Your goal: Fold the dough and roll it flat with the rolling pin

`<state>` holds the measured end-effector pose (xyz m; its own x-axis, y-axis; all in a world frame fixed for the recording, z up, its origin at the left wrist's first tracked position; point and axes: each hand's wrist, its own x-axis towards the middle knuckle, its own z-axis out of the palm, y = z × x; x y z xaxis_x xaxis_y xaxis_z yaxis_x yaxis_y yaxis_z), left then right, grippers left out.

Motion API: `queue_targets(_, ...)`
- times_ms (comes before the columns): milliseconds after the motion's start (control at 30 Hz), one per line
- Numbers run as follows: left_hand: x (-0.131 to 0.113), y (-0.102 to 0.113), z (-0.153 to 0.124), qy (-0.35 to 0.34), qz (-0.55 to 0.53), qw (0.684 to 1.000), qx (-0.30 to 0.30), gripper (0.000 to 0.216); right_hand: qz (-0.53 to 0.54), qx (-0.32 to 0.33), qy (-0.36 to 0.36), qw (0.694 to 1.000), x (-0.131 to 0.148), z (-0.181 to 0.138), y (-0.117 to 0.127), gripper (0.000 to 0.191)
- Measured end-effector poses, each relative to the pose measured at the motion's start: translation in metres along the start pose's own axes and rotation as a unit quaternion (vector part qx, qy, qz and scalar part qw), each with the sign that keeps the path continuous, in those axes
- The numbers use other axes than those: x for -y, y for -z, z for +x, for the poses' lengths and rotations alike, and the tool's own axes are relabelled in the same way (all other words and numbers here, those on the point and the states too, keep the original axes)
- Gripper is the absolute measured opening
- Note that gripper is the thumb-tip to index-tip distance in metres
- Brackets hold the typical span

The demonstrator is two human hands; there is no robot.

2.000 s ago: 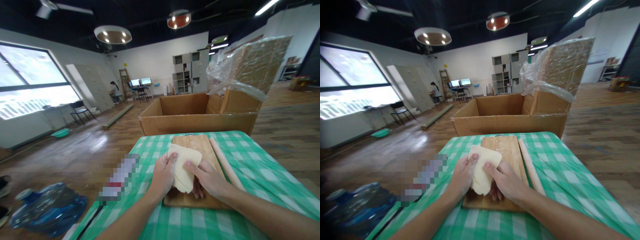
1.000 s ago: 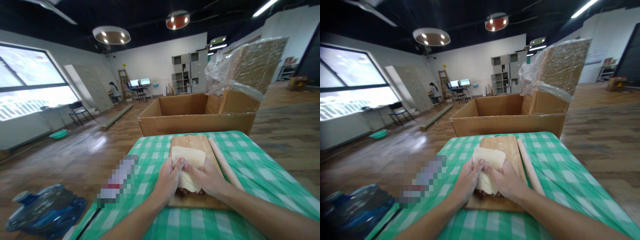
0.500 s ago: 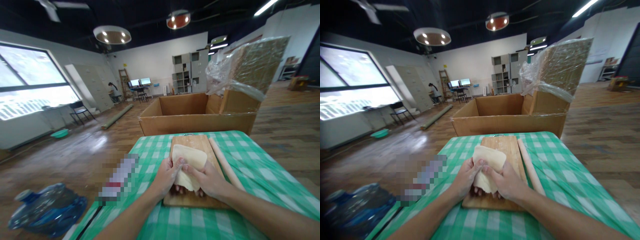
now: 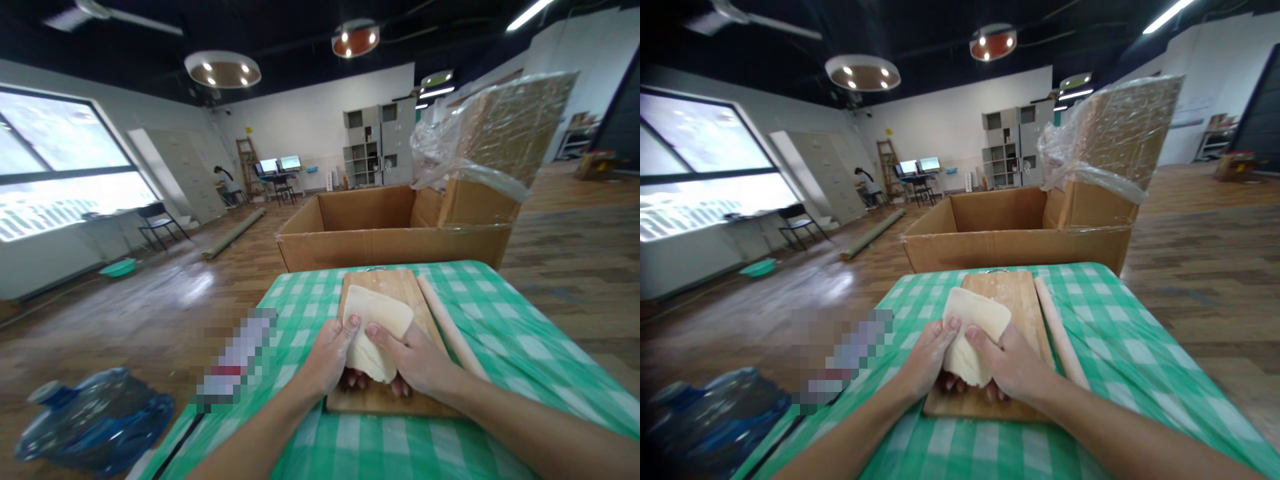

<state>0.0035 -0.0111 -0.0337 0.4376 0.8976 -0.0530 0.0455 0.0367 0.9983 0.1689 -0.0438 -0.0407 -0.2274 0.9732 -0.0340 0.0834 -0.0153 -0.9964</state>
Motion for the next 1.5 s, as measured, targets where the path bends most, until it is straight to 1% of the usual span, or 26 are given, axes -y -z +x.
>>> queue_targets(133, -0.007, 0.008, -0.003, -0.013, 0.024, 1.000, -0.007, 0.067, 0.034, 0.003, -0.024, 0.999, 0.000, 0.000, 0.000, 0.054)
queue_targets(200, -0.009, 0.011, -0.003, -0.008, 0.033, 0.999, -0.007, 0.067, 0.039, 0.005, -0.025, 0.999, -0.001, 0.001, 0.000, 0.053)
queue_targets(267, -0.009, 0.014, -0.002, 0.003, 0.035, 0.999, 0.008, 0.067, 0.040, 0.008, -0.019, 0.999, -0.002, 0.001, 0.000, 0.054)
queue_targets(367, -0.007, 0.018, 0.002, 0.010, 0.007, 0.999, 0.043, 0.064, 0.046, 0.018, -0.014, 0.999, -0.001, 0.001, 0.000, 0.055)
queue_targets(433, -0.005, 0.019, 0.006, 0.010, -0.016, 0.999, 0.049, 0.059, 0.047, 0.025, -0.013, 0.999, 0.000, 0.000, -0.001, 0.055)
queue_targets(533, -0.003, 0.018, 0.009, -0.005, -0.028, 0.999, 0.019, 0.055, 0.043, 0.013, -0.020, 0.999, 0.002, -0.001, -0.001, 0.053)
queue_targets(700, -0.002, 0.015, 0.011, -0.062, 0.001, 0.996, -0.060, 0.051, 0.046, -0.004, -0.038, 0.998, 0.000, -0.001, -0.002, 0.051)
queue_targets(767, -0.002, 0.017, 0.011, -0.079, 0.008, 0.994, -0.077, 0.050, 0.059, -0.001, -0.027, 0.998, -0.002, 0.001, -0.002, 0.052)
queue_targets(867, -0.001, 0.022, 0.014, -0.082, -0.009, 0.992, -0.097, 0.051, 0.082, 0.014, -0.005, 0.997, -0.005, 0.004, 0.000, 0.060)
queue_targets(933, 0.000, 0.023, 0.016, -0.078, -0.031, 0.991, -0.101, 0.051, 0.082, 0.008, -0.004, 0.997, -0.005, 0.005, 0.001, 0.064)
queue_targets(1033, 0.003, 0.019, 0.016, -0.058, -0.070, 0.993, -0.069, 0.052, 0.067, -0.010, -0.003, 0.998, -0.005, 0.005, 0.002, 0.064)
queue_targets(1100, 0.005, 0.014, 0.015, -0.035, -0.074, 0.995, -0.059, 0.053, 0.065, -0.001, 0.003, 0.998, -0.006, 0.005, 0.002, 0.065)
queue_targets(1167, 0.006, 0.010, 0.013, -0.026, -0.049, 0.995, -0.080, 0.051, 0.082, 0.021, 0.011, 0.996, -0.007, 0.006, 0.001, 0.065)
queue_targets(1233, 0.004, 0.007, 0.011, -0.041, -0.020, 0.993, -0.112, 0.048, 0.104, 0.031, 0.016, 0.994, -0.009, 0.007, 0.001, 0.064)
queue_targets(1300, 0.002, 0.006, 0.010, -0.061, -0.007, 0.989, -0.133, 0.046, 0.107, 0.016, 0.016, 0.994, -0.012, 0.008, 0.001, 0.063)
queue_targets(1433, 0.000, 0.006, 0.011, -0.084, -0.002, 0.985, -0.148, 0.046, 0.075, -0.042, 0.010, 0.996, -0.015, 0.009, 0.001, 0.060)
queue_targets(1500, 0.000, 0.007, 0.011, -0.093, 0.006, 0.984, -0.152, 0.047, 0.079, -0.045, 0.013, 0.996, -0.014, 0.009, 0.001, 0.061)
